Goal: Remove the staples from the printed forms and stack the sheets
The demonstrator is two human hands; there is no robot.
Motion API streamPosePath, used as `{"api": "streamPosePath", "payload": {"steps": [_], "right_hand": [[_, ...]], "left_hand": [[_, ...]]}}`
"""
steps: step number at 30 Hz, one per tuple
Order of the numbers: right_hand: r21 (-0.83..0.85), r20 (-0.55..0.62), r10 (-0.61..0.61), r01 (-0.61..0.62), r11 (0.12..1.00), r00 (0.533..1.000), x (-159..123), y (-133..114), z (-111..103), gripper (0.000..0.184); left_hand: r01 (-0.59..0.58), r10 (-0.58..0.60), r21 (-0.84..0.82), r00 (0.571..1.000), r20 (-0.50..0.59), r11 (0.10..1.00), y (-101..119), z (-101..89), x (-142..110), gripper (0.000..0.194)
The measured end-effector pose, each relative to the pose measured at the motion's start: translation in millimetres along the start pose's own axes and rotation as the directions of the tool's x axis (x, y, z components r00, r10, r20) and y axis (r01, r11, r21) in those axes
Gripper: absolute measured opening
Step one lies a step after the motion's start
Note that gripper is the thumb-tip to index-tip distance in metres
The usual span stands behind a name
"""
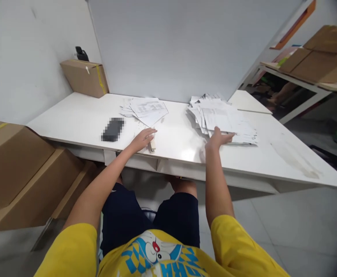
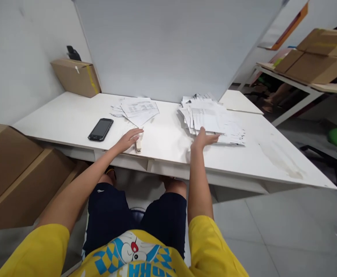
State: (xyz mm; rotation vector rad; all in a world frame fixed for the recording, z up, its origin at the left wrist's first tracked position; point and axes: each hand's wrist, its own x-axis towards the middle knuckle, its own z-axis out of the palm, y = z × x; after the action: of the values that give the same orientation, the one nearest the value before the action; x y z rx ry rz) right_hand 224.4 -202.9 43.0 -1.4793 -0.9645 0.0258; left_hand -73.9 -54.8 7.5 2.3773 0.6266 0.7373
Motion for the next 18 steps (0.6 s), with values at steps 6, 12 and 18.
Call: {"api": "streamPosePath", "payload": {"steps": [6, 12, 18], "right_hand": [[-0.283, 0.067, -0.193, 0.204, 0.937, 0.979, -23, 26, 36, 0.058], [-0.463, 0.157, -0.262, 0.306, 0.832, 0.952, -35, 52, 62, 0.061], [-0.306, 0.502, -0.396, 0.586, 0.750, 0.769, -32, 41, 64, 0.060]], "left_hand": [[0.301, -0.231, 0.148, 0.902, -0.364, 0.942, -43, -19.0, 45, 0.044], [0.448, -0.301, 0.405, 0.877, -0.375, 0.797, -83, -35.9, 106, 0.057], [0.372, -0.268, 0.441, 0.921, -0.281, 0.816, -100, -33.3, 111, 0.043]]}}
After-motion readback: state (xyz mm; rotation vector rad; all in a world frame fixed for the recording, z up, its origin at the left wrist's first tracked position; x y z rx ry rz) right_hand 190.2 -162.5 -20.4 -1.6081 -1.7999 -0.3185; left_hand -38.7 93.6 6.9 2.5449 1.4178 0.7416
